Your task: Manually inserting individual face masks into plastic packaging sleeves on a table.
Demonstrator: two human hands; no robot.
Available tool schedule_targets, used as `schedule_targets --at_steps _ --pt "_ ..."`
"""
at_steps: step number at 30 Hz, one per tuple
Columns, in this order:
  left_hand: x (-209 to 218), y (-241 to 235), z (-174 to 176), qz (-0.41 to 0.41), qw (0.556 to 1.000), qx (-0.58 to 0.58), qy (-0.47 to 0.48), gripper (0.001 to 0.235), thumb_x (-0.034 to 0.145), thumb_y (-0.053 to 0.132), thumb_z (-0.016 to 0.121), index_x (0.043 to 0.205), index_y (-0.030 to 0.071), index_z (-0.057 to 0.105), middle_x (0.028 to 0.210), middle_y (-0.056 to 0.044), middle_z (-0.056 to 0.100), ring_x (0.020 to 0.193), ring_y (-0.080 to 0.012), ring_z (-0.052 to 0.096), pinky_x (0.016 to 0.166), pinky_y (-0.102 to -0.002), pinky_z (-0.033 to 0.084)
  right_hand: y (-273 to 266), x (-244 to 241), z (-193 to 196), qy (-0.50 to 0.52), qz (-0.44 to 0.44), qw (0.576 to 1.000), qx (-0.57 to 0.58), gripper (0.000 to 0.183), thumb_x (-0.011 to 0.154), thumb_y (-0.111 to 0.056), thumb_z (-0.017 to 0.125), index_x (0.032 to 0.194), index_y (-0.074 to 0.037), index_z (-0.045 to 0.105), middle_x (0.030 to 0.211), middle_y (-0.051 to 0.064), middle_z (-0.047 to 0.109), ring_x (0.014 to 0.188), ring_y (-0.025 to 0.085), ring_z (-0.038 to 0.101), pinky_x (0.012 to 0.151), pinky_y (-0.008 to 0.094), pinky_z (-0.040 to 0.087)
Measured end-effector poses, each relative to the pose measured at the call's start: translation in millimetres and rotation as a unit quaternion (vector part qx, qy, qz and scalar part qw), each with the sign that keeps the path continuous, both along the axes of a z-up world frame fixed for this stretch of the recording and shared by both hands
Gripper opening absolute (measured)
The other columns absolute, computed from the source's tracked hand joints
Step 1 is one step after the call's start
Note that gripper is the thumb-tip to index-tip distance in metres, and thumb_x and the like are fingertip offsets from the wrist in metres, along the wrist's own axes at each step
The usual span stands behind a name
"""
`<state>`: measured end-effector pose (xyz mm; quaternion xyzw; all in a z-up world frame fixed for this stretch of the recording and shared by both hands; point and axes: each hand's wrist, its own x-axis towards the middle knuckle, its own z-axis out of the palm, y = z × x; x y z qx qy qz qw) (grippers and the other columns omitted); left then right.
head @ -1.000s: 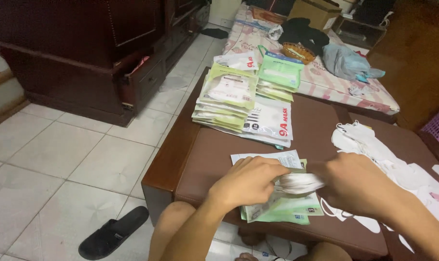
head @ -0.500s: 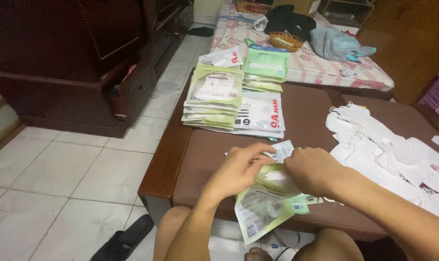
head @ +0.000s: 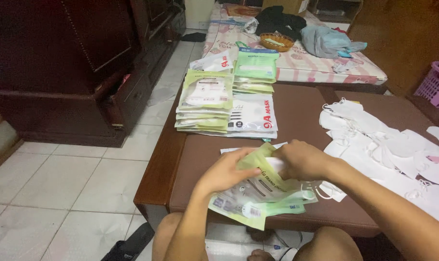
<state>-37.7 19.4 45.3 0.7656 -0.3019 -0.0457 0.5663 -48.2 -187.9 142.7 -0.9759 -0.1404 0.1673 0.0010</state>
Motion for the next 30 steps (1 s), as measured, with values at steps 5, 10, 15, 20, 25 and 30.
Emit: schedule_targets --at_steps 5,10,15,20,25,30 --pt "33.4 -20.2 -56.6 0.007 0.999 -0.025 0.031 0.029 0.106 0.018 0.055 0.087 0.010 0.076 0.066 0.000 0.063 0.068 -0.0139 0.053 0.069 -0.029 0.049 -12.3 15.9 -19.3 0.046 -0.019 0.997 0.064 0.025 0.079 -0.009 0.079 0.104 -0.006 0.081 0.096 0.019 0.080 0.087 0.033 0.079 0.087 0.042 0.062" --pt "27.7 -11.7 -43.4 0.019 0.997 -0.069 0.039 0.028 0.105 0.019 0.057 0.087 0.013 0.077 0.067 0.005 0.059 0.068 -0.0105 0.051 0.065 -0.024 0.045 -11.5 -8.0 14.5 0.043 -0.011 0.986 0.161 0.035 0.078 -0.014 0.079 0.111 -0.002 0.078 0.108 0.025 0.080 0.107 0.045 0.073 0.099 0.052 0.055" --pt "28.6 -17.2 -39.7 0.034 0.990 -0.125 0.051 0.028 0.107 0.021 0.057 0.090 0.015 0.078 0.067 0.007 0.058 0.066 -0.0084 0.050 0.062 -0.020 0.042 -21.6 -7.9 18.6 0.011 -0.088 0.964 0.249 0.028 0.076 -0.015 0.085 0.103 -0.006 0.084 0.094 0.018 0.087 0.096 0.035 0.081 0.094 0.044 0.059" --pt "14.8 -23.9 -25.0 0.067 0.983 -0.154 0.081 0.028 0.106 0.019 0.057 0.095 0.012 0.081 0.059 0.006 0.061 0.055 -0.0036 0.051 0.051 -0.016 0.042 -18.7 0.1 -12.8 0.046 -0.103 0.938 0.329 0.024 0.079 -0.007 0.080 0.103 -0.006 0.084 0.083 0.014 0.085 0.078 0.023 0.076 0.082 0.038 0.061" --pt "8.9 -16.1 -10.2 0.076 0.981 -0.157 0.080 0.027 0.107 0.019 0.056 0.099 0.011 0.081 0.059 0.003 0.062 0.054 -0.0045 0.053 0.049 -0.017 0.044 -17.1 -16.0 -5.7 0.061 -0.150 0.891 0.425 0.024 0.086 -0.008 0.075 0.108 0.000 0.080 0.077 0.015 0.080 0.073 0.022 0.067 0.074 0.035 0.056" --pt "2.9 -24.7 -4.9 0.067 0.981 -0.171 0.059 0.027 0.106 0.016 0.056 0.099 0.011 0.081 0.062 0.002 0.060 0.058 -0.0064 0.051 0.052 -0.018 0.045 -21.6 -10.0 -26.8 0.067 -0.131 0.873 0.465 0.023 0.098 -0.012 0.065 0.097 0.001 0.084 0.065 0.011 0.072 0.064 0.019 0.057 0.063 0.030 0.047"
